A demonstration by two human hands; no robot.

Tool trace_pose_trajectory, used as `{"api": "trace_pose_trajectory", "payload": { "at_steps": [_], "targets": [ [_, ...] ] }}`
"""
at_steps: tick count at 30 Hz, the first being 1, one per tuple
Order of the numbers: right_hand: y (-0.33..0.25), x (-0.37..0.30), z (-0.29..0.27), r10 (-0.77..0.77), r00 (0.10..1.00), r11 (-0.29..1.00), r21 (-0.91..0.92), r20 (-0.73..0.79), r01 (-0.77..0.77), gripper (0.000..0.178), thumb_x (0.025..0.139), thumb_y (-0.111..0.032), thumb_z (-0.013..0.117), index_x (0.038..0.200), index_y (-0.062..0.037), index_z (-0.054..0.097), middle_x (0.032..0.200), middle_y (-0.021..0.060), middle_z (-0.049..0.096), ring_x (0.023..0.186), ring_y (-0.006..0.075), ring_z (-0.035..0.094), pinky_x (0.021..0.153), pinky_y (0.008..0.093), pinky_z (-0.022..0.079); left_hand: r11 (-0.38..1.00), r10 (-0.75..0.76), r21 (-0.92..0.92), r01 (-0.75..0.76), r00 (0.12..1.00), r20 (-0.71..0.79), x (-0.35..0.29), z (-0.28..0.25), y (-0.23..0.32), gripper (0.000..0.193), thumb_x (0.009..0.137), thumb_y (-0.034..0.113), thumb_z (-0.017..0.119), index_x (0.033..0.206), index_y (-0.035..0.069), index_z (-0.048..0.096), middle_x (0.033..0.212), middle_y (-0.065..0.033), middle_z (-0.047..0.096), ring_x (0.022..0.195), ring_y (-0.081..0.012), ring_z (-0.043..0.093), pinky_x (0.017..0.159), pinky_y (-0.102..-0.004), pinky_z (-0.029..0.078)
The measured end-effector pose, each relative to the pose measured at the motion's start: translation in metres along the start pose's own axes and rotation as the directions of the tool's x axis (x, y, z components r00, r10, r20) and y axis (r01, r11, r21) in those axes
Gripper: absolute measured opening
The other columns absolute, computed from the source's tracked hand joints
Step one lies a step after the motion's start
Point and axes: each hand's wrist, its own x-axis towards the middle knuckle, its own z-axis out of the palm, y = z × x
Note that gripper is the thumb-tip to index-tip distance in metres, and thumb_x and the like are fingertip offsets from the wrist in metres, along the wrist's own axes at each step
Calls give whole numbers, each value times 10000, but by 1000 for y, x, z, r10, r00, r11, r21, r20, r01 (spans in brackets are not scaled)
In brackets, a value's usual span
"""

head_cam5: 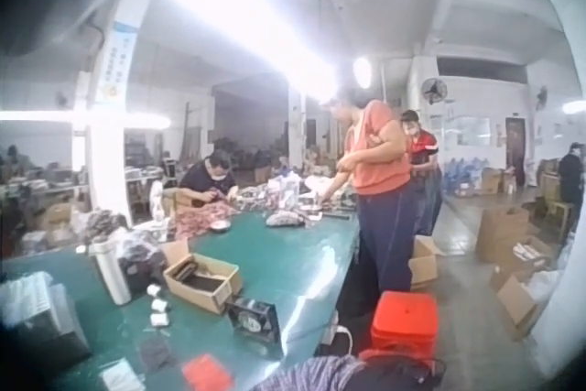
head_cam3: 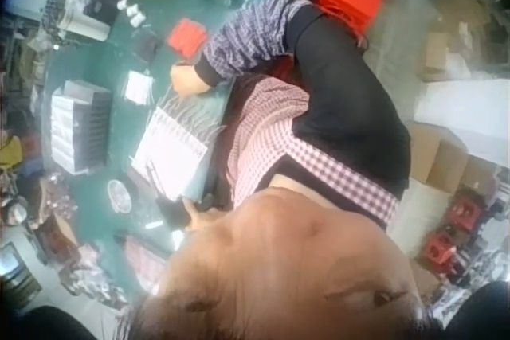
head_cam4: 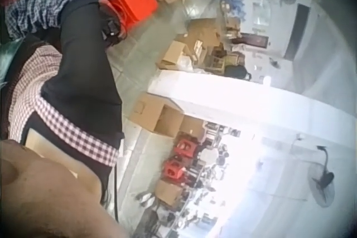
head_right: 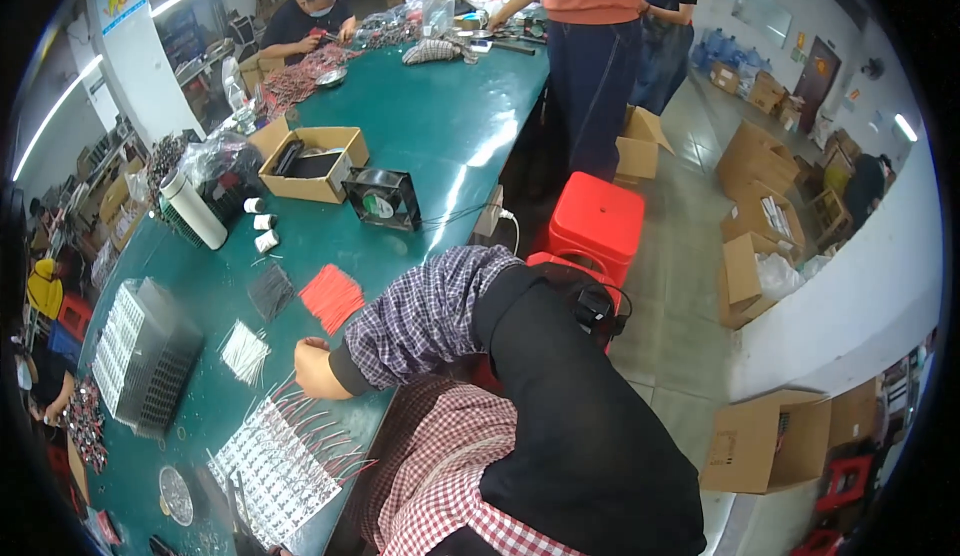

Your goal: The person solders wires onto a circuit board panel using a soldering tool, positions and straightens wires across the board by hand and with a stick, and solders more wires onto the panel.

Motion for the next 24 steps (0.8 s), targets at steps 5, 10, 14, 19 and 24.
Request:
{"api": "trace_pose_trajectory", "payload": {
  "at_steps": [5,10,14,19,24],
  "targets": [
    [0,-1,20,60,996,988,146,-71,-50,91,723,-185,652,745,-121,713,705,3,649,711,229,610,544,359,440,997,19,-73,-21,999,-27,15,4,8,143,824,58,646,963,42,619,905,-110,580,715,-186,544,644,-280,426],
    [2,0,31,87,980,983,172,-177,-57,70,705,-190,672,726,-142,719,728,4,665,728,230,615,533,349,441,988,37,-148,-45,998,-56,41,11,14,153,823,56,645,973,37,618,909,-109,583,705,-178,537,632,-273,419],
    [3,1,25,26,995,994,111,-93,-16,65,695,-189,677,721,-142,713,739,22,672,715,235,621,494,368,448,976,21,-217,-32,998,-53,56,17,11,162,822,55,643,980,33,616,912,-107,586,697,-171,531,623,-268,413],
    [-8,6,32,82,990,987,148,-116,-65,71,698,-203,679,732,-154,716,753,7,680,720,228,624,523,368,453,947,1,-321,-19,999,-54,78,38,10,173,821,53,642,990,27,615,917,-106,589,687,-162,524,612,-261,406],
    [5,-1,22,129,966,968,242,-223,-73,73,683,-194,683,716,-135,712,753,-3,667,753,216,599,557,340,450,919,-38,-393,24,999,-29,92,49,8,184,820,51,640,1000,22,613,921,-104,592,677,-153,517,600,-254,399]
  ]
}}
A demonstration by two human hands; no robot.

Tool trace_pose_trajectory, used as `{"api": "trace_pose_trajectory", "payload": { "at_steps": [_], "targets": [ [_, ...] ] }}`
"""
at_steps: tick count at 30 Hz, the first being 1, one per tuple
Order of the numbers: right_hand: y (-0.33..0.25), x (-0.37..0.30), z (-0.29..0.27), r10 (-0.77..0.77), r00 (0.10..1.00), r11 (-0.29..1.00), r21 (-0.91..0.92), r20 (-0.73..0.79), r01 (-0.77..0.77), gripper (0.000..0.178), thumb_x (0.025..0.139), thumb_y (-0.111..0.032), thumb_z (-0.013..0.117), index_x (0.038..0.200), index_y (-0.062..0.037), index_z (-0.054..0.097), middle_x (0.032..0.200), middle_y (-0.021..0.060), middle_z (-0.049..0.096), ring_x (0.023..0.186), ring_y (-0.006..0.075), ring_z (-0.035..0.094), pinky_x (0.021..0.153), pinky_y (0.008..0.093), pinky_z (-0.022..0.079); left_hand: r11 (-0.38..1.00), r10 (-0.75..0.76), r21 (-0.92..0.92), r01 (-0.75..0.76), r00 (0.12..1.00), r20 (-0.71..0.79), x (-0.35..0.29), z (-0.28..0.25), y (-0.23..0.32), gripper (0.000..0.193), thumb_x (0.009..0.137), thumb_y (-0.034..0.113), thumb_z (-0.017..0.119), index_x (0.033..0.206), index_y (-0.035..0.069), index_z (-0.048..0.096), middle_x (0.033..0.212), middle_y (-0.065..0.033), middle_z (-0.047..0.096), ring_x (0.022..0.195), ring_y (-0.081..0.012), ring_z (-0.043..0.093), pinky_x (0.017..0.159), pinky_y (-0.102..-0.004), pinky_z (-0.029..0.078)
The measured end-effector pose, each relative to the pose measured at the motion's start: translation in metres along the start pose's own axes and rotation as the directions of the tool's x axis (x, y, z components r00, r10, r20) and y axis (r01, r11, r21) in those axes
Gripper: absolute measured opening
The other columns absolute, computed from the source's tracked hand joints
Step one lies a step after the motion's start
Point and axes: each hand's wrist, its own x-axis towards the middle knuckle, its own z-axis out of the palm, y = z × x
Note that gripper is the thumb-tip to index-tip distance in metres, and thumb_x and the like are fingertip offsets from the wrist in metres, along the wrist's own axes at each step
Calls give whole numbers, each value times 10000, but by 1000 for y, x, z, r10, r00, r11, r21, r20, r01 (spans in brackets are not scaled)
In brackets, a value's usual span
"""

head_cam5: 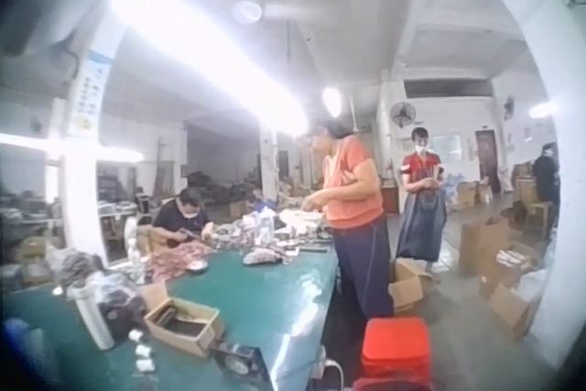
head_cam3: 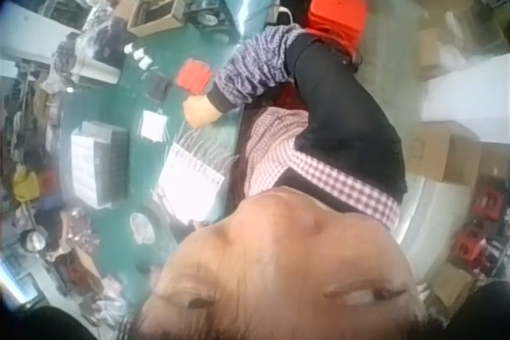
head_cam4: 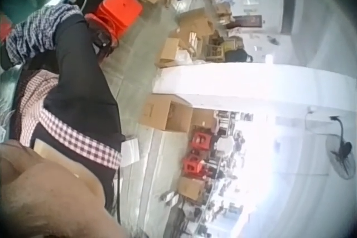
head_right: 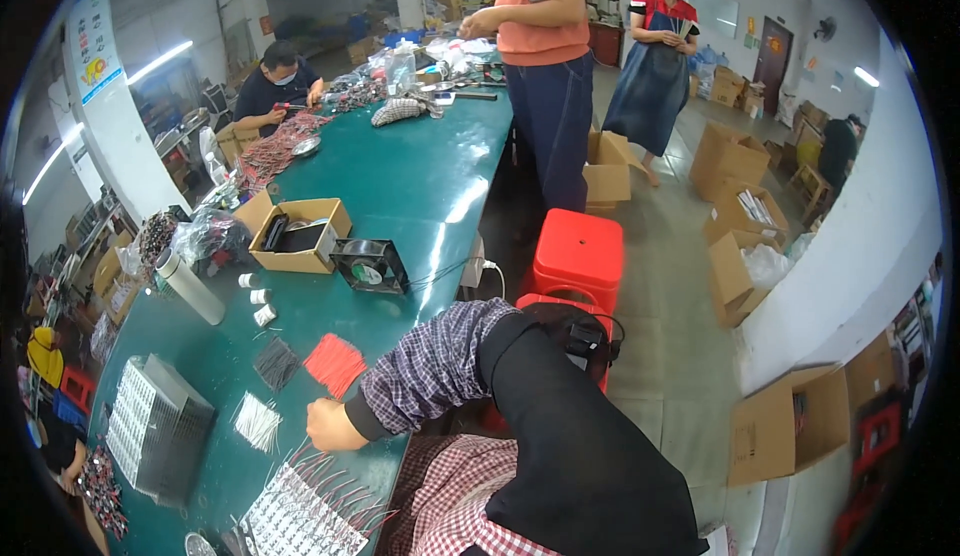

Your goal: The person solders wires onto a circuit board panel using a soldering tool, positions and straightens wires across the board by hand and with a stick, and solders more wires onto the panel.

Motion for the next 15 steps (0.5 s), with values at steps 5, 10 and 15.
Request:
{"api": "trace_pose_trajectory", "payload": {
  "at_steps": [5,10,15],
  "targets": [
    [8,-4,-19,104,948,991,113,-300,-73,105,631,-203,693,656,-104,670,757,37,623,783,218,563,543,291,442,998,-38,-50,40,998,46,21,16,3,195,819,49,638,1010,16,612,925,-103,595,667,-144,509,589,-247,392],
    [3,-7,-19,122,959,990,105,-256,-98,107,640,-216,689,666,-113,673,763,31,616,770,223,544,510,305,420,991,-95,-83,103,991,92,34,33,6,206,818,48,637,1019,11,610,930,-101,598,656,-136,502,577,-240,385],
    [-7,-6,-16,-51,988,996,-63,146,60,116,722,-212,676,794,-129,712,801,28,663,764,248,624,508,366,474,978,-163,-116,175,981,107,36,40,6,217,817,46,635,1029,6,609,934,-100,602,646,-127,495,566,-233,378]
  ]
}}
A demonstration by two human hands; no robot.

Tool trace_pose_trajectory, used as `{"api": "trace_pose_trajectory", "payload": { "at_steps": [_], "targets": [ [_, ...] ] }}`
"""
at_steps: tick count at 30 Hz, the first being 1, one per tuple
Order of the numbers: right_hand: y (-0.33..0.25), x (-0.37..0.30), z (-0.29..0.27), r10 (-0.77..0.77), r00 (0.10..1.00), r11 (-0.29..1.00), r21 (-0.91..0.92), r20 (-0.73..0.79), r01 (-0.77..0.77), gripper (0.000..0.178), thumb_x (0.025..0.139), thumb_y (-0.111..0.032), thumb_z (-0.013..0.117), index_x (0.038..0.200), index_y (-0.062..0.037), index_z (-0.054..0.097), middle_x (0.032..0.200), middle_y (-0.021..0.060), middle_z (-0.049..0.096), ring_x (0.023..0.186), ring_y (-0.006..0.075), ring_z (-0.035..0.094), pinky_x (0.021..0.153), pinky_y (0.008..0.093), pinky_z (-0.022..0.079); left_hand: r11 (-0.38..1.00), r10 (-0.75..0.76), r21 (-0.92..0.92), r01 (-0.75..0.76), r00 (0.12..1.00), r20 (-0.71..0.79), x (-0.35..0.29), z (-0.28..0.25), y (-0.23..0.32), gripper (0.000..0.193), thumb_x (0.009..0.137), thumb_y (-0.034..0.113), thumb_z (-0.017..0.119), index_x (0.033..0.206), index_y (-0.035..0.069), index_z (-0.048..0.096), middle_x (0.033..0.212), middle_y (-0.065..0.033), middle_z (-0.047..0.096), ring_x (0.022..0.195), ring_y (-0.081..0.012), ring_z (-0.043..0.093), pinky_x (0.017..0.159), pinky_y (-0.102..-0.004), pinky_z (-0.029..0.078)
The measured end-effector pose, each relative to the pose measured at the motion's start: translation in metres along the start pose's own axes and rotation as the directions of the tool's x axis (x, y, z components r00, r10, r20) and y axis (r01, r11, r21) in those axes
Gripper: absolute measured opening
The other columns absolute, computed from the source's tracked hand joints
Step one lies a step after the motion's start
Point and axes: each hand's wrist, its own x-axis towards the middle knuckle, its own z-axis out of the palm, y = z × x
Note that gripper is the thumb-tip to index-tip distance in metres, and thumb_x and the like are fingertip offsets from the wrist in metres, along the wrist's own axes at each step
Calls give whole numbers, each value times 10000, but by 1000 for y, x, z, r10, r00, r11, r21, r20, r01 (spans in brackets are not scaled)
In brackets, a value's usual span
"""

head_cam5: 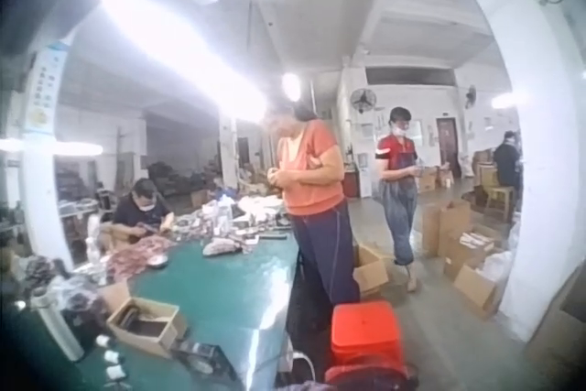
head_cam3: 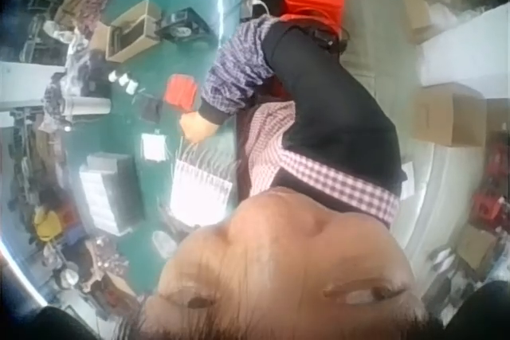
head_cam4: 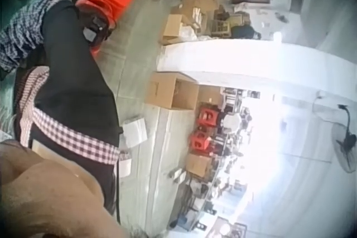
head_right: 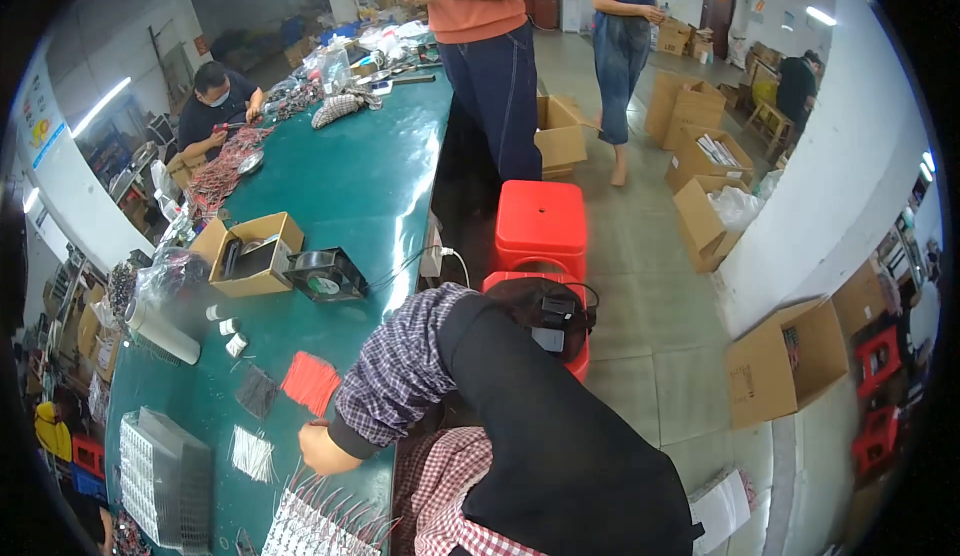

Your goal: The person solders wires onto a circuit board panel using a soldering tool, positions and straightens wires across the board by hand and with a stick, and solders more wires onto the panel.

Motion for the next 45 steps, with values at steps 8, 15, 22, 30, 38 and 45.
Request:
{"api": "trace_pose_trajectory", "payload": {
  "at_steps": [8,15,22,30,38,45],
  "targets": [
    [-5,1,6,-10,999,999,-36,41,11,136,750,-238,646,813,-136,711,762,6,662,710,226,643,503,396,498,994,-65,-95,62,997,-34,-6,-1,3,235,816,43,632,1044,-3,606,941,-98,607,630,-113,484,547,-221,366],
    [-11,3,-6,-43,993,990,-132,113,58,163,725,-247,680,828,-123,706,775,18,663,710,219,648,504,396,507,975,-120,-191,109,991,-51,-6,2,4,251,814,41,630,1058,-11,604,947,-96,611,616,-101,473,531,-211,356],
    [-14,-7,-8,15,996,1000,-9,93,-14,95,765,-185,660,812,-143,731,783,4,692,683,232,676,389,419,472,944,-170,-296,145,984,-61,-14,17,6,266,813,38,628,1072,-18,602,953,-93,616,602,-88,463,515,-202,346],
    [-17,-4,13,9,999,997,73,-42,-6,72,682,-206,663,676,-139,689,712,23,644,707,215,615,499,353,424,901,-224,-415,123,953,-206,-38,15,15,284,811,35,625,1087,-27,599,960,-91,621,586,-74,452,497,-190,335],
    [-19,12,-47,119,845,885,442,-522,148,89,695,-86,599,734,-10,575,787,144,538,761,306,559,619,406,496,930,-162,-331,-159,633,-757,-224,-64,53,290,805,75,611,1070,-41,608,852,-51,604,587,-59,414,491,-193,304],
    [-37,8,-76,-30,915,766,579,-403,280,182,716,35,548,895,3,562,872,142,511,881,337,528,735,399,468,859,-165,-467,-211,750,-641,-224,-55,46,278,787,-44,659,1053,-83,587,856,-137,628,593,-158,547,502,-264,413]
  ]
}}
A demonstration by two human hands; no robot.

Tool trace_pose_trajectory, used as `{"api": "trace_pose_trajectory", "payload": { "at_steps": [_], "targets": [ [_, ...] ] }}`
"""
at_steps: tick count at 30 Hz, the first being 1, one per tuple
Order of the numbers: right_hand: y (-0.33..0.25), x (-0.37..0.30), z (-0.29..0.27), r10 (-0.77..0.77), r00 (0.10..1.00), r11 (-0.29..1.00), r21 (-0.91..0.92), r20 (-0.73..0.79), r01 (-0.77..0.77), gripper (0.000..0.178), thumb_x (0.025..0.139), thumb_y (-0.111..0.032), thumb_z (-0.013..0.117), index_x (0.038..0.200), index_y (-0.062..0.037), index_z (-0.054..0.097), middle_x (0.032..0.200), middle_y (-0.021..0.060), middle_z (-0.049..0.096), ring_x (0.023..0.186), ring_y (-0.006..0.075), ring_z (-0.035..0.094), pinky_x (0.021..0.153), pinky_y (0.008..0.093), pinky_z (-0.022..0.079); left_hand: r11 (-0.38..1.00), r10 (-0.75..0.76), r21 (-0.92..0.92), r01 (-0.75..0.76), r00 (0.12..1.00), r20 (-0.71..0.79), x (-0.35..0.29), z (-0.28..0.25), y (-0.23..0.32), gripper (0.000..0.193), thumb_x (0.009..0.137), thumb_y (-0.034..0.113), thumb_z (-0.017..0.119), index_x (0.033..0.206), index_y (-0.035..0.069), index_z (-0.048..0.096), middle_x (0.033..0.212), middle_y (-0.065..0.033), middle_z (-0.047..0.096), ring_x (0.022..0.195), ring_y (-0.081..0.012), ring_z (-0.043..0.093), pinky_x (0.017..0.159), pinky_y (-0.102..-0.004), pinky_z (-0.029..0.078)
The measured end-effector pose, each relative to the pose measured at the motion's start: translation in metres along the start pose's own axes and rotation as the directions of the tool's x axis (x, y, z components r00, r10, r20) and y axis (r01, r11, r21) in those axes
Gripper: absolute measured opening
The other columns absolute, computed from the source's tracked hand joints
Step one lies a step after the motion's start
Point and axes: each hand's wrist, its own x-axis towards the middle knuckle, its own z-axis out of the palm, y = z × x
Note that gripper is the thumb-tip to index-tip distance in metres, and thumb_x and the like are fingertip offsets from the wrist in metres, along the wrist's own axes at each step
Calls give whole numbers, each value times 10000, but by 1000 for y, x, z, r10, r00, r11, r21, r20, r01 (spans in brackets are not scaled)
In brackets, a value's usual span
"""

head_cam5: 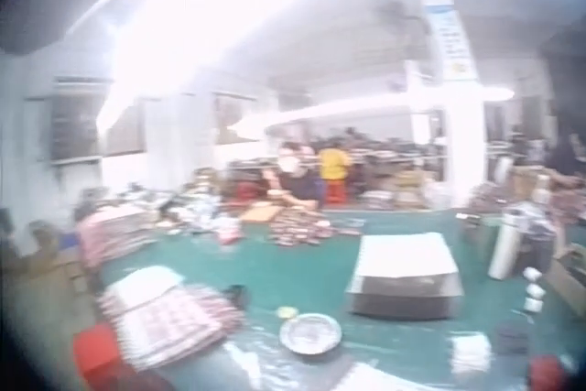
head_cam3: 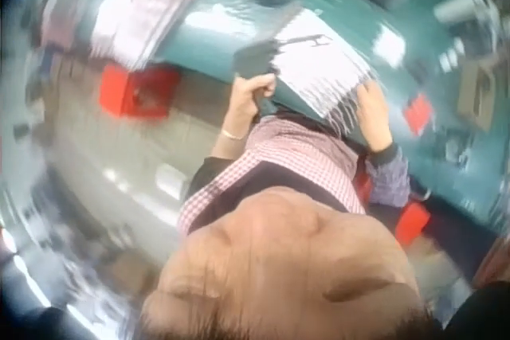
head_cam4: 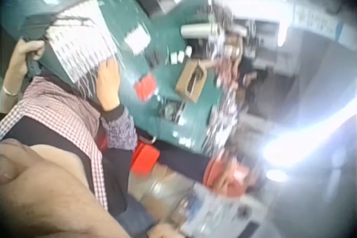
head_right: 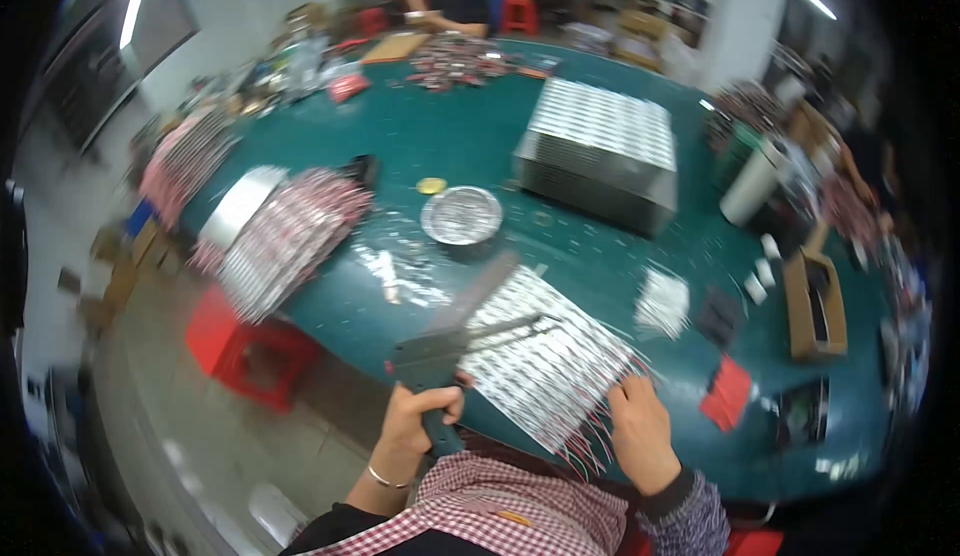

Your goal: The person solders wires onto a circuit board panel using a soldering tool, positions and straightens wires across the board by hand and with a stick, and solders more wires onto the panel.

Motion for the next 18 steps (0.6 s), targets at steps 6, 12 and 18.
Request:
{"api": "trace_pose_trajectory", "payload": {
  "at_steps": [6,12,18],
  "targets": [
    [-16,24,3,-33,999,998,46,35,32,242,721,105,526,926,3,604,915,146,538,889,343,554,734,406,464,996,78,-42,-81,994,-75,-16,-7,7,300,802,-23,662,1091,-66,597,952,-131,633,603,-134,547,495,-255,406],
    [-10,33,23,-47,998,985,166,-46,54,248,733,108,564,938,5,658,885,146,571,837,333,580,714,399,472,998,62,-31,-63,998,-13,-12,4,10,265,816,-47,663,1070,-69,595,974,-141,627,572,-129,536,471,-257,412],
    [-3,18,48,-104,990,961,246,-98,126,286,723,111,563,975,15,660,889,136,578,840,311,574,713,396,477,995,97,1,-97,995,-30,-17,22,-3,321,800,-54,675,1101,-72,568,970,-142,625,574,-120,530,464,-246,410]
  ]
}}
